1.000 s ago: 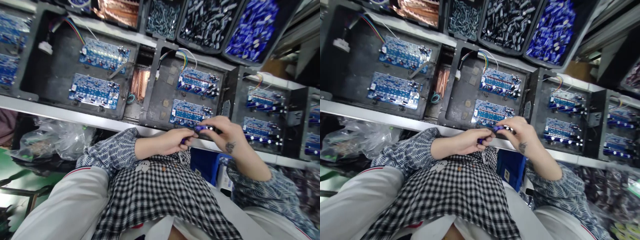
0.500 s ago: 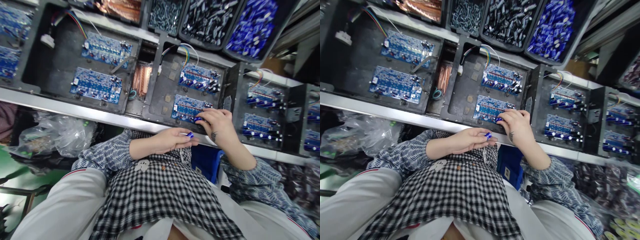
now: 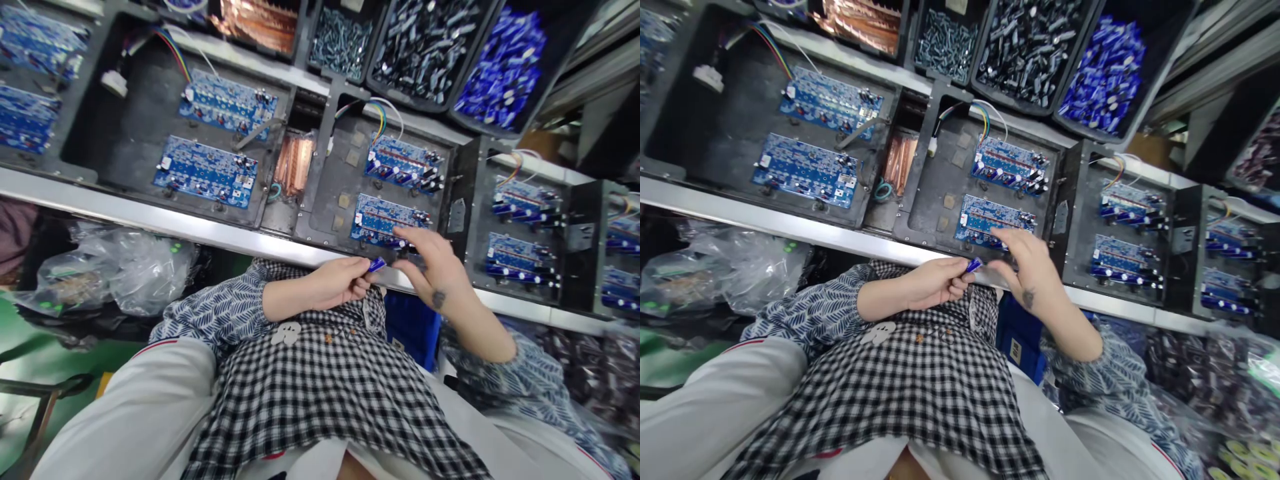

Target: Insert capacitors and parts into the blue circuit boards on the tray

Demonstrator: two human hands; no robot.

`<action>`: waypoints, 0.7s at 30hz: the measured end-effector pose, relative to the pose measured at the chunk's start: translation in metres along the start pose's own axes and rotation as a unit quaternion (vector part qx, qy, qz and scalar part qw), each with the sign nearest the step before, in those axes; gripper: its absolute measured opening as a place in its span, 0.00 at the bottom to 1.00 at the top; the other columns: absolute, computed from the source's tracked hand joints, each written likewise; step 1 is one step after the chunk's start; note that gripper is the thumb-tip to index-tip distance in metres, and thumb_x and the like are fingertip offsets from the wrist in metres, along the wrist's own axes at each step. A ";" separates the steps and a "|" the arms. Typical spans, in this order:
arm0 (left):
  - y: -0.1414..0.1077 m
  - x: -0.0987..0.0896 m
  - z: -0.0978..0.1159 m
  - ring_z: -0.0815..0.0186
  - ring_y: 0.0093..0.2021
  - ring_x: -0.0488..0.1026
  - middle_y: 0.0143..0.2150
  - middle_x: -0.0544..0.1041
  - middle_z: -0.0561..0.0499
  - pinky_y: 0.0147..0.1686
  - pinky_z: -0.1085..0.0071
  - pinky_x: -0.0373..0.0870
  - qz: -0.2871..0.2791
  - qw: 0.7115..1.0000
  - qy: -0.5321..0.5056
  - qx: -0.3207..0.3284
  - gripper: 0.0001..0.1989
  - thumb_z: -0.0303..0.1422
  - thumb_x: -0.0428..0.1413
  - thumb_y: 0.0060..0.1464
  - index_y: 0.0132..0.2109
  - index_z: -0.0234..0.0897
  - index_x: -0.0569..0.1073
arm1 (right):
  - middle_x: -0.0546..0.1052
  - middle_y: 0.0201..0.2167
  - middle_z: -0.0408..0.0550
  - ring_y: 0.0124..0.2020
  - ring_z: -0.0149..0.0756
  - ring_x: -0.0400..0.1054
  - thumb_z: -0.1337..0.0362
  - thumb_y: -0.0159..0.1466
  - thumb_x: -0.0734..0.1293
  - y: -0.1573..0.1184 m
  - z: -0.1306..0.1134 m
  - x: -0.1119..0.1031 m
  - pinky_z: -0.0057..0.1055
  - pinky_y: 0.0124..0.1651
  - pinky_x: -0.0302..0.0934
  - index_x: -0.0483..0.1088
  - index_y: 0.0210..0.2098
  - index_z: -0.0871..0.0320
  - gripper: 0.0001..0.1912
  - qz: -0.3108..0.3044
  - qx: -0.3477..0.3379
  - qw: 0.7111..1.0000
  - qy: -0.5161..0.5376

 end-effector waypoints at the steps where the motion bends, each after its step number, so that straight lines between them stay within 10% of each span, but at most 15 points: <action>1: 0.000 0.001 0.000 0.80 0.21 0.57 0.27 0.66 0.55 0.23 0.83 0.54 -0.012 1.000 0.017 0.001 0.15 0.27 0.44 0.74 0.35 0.31 0.66 | 0.81 0.51 0.54 0.52 0.47 0.76 0.55 0.71 0.66 0.000 -0.008 0.001 0.44 0.53 0.67 0.74 0.57 0.54 0.18 -0.011 -0.017 0.999 0.048; 4: -0.013 0.000 0.005 0.77 0.23 0.60 0.29 0.68 0.55 0.27 0.80 0.60 -0.059 0.984 0.163 0.028 0.11 0.29 0.46 0.73 0.39 0.32 0.67 | 0.83 0.43 0.48 0.46 0.42 0.78 0.58 0.71 0.67 0.005 -0.014 0.008 0.40 0.51 0.71 0.78 0.48 0.50 0.10 -0.026 -0.024 0.993 0.111; 6: -0.037 -0.007 0.031 0.71 0.30 0.69 0.34 0.74 0.50 0.35 0.74 0.69 -0.051 0.923 0.352 0.145 0.08 0.32 0.49 0.70 0.46 0.33 0.70 | 0.84 0.42 0.48 0.46 0.44 0.79 0.58 0.70 0.68 0.012 0.003 0.010 0.42 0.52 0.72 0.79 0.45 0.50 0.08 0.010 0.023 0.997 0.078; 10: -0.130 -0.046 0.111 0.54 0.58 0.72 0.57 0.75 0.37 0.63 0.56 0.65 0.238 0.600 0.626 0.437 0.19 0.36 0.52 0.67 0.60 0.31 0.71 | 0.83 0.43 0.51 0.48 0.46 0.78 0.59 0.70 0.66 0.019 0.028 0.020 0.45 0.53 0.72 0.79 0.43 0.53 0.09 0.033 0.074 0.996 0.037; 13: -0.159 -0.082 0.133 0.46 0.64 0.67 0.63 0.71 0.31 0.65 0.49 0.61 0.387 0.447 0.699 0.403 0.24 0.37 0.51 0.67 0.64 0.26 0.68 | 0.83 0.45 0.52 0.49 0.46 0.78 0.59 0.71 0.65 0.021 0.030 0.026 0.45 0.55 0.71 0.79 0.45 0.53 0.11 0.013 0.078 0.996 0.029; 21: -0.138 -0.079 0.140 0.52 0.47 0.80 0.48 0.82 0.39 0.48 0.63 0.74 0.361 0.416 0.756 0.352 0.25 0.44 0.49 0.67 0.61 0.32 0.75 | 0.82 0.46 0.55 0.48 0.45 0.75 0.60 0.73 0.64 0.028 0.019 0.039 0.42 0.53 0.66 0.79 0.47 0.56 0.13 -0.023 0.082 0.995 -0.055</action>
Point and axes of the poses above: each hand's wrist, its own y-axis towards the middle knuckle, its own x-axis out of the palm, z = x × y, the point moved 10 cm from there along y, towards the middle knuckle
